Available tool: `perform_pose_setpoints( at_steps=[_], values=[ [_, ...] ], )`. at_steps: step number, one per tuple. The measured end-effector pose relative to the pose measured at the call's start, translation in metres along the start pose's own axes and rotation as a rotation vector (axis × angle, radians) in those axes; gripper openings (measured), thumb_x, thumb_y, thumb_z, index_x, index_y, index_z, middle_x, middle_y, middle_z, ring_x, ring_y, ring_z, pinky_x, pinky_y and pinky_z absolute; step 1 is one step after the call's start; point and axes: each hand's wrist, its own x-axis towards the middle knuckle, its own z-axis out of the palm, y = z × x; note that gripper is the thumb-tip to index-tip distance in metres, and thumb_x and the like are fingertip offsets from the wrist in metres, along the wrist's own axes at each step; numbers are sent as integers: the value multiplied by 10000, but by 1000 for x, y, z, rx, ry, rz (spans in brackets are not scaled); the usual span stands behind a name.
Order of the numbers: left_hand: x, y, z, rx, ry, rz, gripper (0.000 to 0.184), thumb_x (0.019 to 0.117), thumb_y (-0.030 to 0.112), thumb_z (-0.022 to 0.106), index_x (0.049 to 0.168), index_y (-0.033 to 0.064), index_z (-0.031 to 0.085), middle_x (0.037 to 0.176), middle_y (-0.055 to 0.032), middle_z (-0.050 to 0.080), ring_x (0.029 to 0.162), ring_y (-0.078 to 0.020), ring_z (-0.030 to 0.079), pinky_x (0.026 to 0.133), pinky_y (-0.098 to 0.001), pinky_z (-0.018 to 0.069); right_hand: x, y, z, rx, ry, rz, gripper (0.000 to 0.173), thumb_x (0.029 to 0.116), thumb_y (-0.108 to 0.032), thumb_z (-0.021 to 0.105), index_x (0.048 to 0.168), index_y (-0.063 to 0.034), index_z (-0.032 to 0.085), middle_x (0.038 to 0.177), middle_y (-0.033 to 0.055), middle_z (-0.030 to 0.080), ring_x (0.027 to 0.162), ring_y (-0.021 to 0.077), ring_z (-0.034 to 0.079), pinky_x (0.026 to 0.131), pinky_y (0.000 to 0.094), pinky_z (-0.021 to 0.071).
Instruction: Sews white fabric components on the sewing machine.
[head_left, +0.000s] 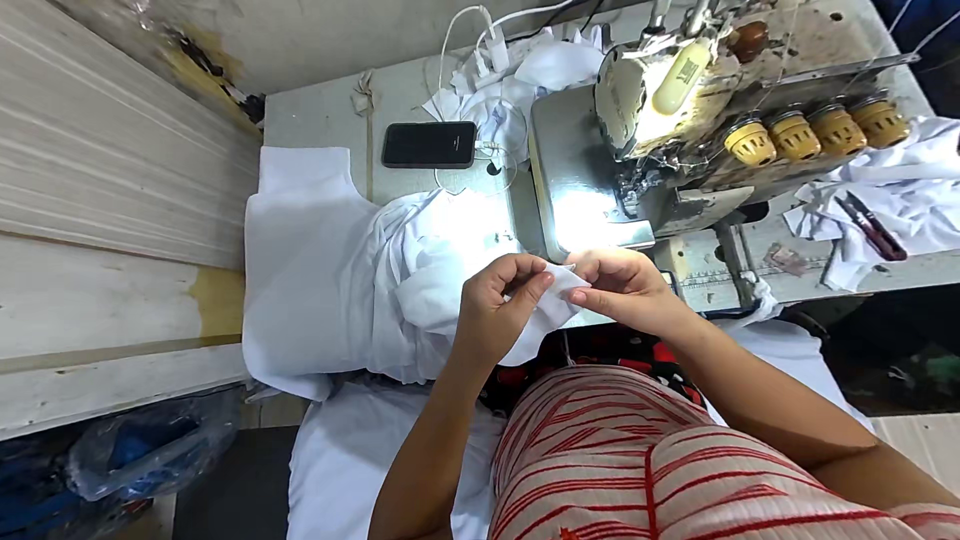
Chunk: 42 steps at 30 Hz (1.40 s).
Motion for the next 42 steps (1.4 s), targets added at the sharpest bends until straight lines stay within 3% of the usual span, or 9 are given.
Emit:
perform_pose_setpoints(
  at_steps=[13,17,19,22,25,29,34,38,42],
  values=[
    [-6,5,5,-41,50,-75,73,933,18,658,987,44,700,837,53,699,739,19,650,701,-161,562,-2,0,-2,-28,46,-3,100,919,-92,717,864,-111,637,879,-49,682,728,-13,634,645,153,553],
    [-9,2,11,153,117,26,51,941,105,680,965,76,714,872,54,693,815,5,626,748,-175,516,-5,-5,-3,-88,60,56,155,921,-95,711,1049,-83,624,802,-74,668,658,-23,630,608,154,562],
    [-14,5,14,301,163,47,99,957,179,684,968,88,723,838,59,669,748,15,559,689,-163,450,-5,-6,-4,-165,24,53,211,945,-122,686,1133,-29,658,769,-70,636,644,-52,579,600,120,515],
    [-14,22,17,323,126,42,142,1006,176,625,1014,41,669,808,37,628,652,49,533,608,-106,461,-8,-9,-5,-206,24,3,167,986,-179,674,978,-16,712,836,-38,671,702,-59,593,646,113,520],
    [2,31,30,382,127,282,144,1047,185,574,1019,51,619,910,-1,620,817,16,601,745,-128,521,-9,-23,-9,-109,87,-57,131,996,-155,664,964,-37,711,1038,-2,719,779,-26,663,687,142,582],
    [46,11,63,475,172,674,105,1021,129,607,964,57,658,874,-56,583,856,-108,578,806,-181,486,-17,-37,-26,-54,307,12,71,973,-126,684,1023,-175,697,829,-112,714,607,-40,630,555,136,556],
    [69,-31,101,572,10,476,98,958,84,669,939,49,758,819,-68,711,760,-170,679,713,-329,549,-44,-15,-45,-186,534,262,179,942,-53,664,1047,-150,557,752,-104,680,535,-11,606,497,156,530],
    [63,-33,105,641,44,413,82,931,123,717,967,60,756,816,-70,710,714,-197,660,667,-356,532,-52,-9,-45,-230,540,279,113,942,-43,658,994,-116,590,796,-103,691,569,-29,616,523,141,539],
    [53,-27,95,661,-44,323,174,987,120,622,1058,56,767,922,-91,727,819,-214,677,760,-381,545,-49,-6,-49,-380,475,188,128,978,-109,631,1043,-19,696,881,-49,720,660,-59,623,580,124,541]
  ],
)
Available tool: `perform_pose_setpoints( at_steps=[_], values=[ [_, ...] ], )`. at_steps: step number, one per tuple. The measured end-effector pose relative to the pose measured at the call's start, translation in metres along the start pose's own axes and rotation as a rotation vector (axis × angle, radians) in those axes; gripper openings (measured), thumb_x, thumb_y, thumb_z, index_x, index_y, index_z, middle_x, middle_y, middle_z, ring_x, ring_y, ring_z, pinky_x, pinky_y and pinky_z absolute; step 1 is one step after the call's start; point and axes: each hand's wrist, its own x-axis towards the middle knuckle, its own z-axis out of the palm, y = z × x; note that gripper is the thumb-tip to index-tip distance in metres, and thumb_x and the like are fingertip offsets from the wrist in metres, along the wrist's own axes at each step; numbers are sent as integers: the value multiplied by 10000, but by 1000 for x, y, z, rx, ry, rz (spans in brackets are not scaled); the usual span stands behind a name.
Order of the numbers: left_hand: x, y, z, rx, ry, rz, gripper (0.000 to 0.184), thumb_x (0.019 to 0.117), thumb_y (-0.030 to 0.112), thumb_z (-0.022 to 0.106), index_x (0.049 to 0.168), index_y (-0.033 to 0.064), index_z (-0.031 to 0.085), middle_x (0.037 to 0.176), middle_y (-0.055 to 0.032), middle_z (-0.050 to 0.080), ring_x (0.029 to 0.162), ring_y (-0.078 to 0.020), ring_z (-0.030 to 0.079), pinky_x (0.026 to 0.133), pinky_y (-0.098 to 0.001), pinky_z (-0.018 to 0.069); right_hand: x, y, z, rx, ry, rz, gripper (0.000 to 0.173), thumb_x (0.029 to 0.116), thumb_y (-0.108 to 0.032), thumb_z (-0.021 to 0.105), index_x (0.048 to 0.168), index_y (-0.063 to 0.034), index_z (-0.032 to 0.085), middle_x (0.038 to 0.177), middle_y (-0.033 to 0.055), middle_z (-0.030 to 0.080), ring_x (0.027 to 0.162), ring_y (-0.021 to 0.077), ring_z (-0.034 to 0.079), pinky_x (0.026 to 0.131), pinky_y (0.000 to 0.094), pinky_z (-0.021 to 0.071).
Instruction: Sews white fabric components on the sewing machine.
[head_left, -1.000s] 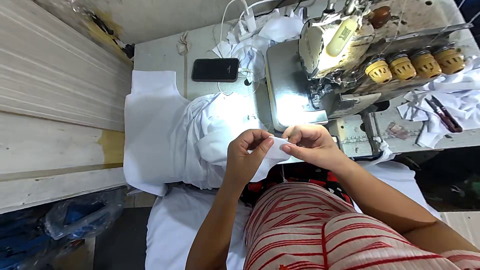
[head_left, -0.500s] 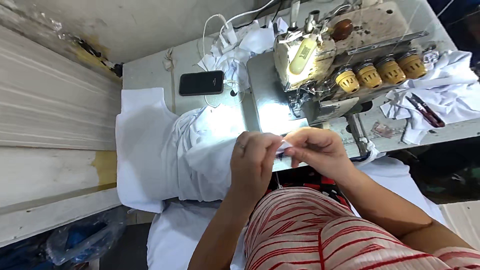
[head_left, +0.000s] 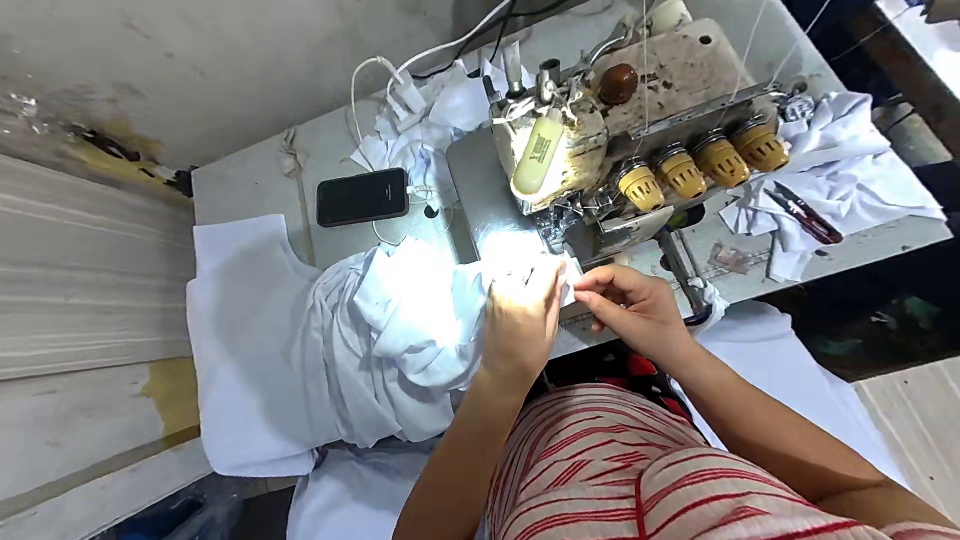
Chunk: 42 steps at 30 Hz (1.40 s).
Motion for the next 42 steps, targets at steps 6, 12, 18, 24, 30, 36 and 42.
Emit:
perform_pose_setpoints(
  at_steps=[6,12,18,24,30,36,42],
  values=[
    [19,-18,-4,-72,-39,76,119,982,67,598,994,14,704,972,-99,706,941,-193,679,871,-359,540,10,7,-3,-346,6,-146,261,1035,-185,549,1126,-47,751,885,32,744,726,29,676,664,213,577],
    [49,-32,-8,-54,-73,-1,143,961,50,574,937,-17,698,985,-176,676,1014,-292,653,961,-439,499,7,8,-4,-394,-37,-120,338,1062,-242,507,1244,-41,710,907,59,738,728,63,681,656,234,580],
    [81,-44,-4,91,26,-62,296,979,51,565,1226,-79,661,1277,-254,654,1252,-384,602,1115,-471,419,4,0,-4,-347,-83,-152,313,1055,-214,523,1206,-4,700,910,61,733,735,40,675,671,202,576],
    [39,-54,-28,-72,118,-86,120,944,10,621,986,21,732,960,-125,685,906,-204,646,830,-331,523,0,-1,3,-241,-184,-339,251,1058,-155,542,1128,9,718,949,97,738,768,22,659,705,156,546],
    [-38,-27,-46,-92,125,-173,163,904,198,741,922,39,766,871,-79,700,744,-110,629,663,-242,511,2,3,14,-276,-316,-496,326,1079,-189,517,1370,-74,606,1390,162,603,936,88,674,821,206,551],
    [-43,-3,-24,-272,15,23,162,972,199,673,994,77,776,901,-45,743,841,-116,680,781,-266,549,9,10,-15,-408,-194,-413,220,1013,-174,577,1012,-33,746,883,72,708,805,68,659,753,213,550],
    [-21,-77,-60,-19,-2,-203,225,1005,58,565,1172,-21,693,1160,-175,704,1068,-269,688,939,-421,556,10,7,-30,-470,-91,-348,236,978,-176,615,948,17,746,827,87,688,754,30,614,723,159,509]
  ],
)
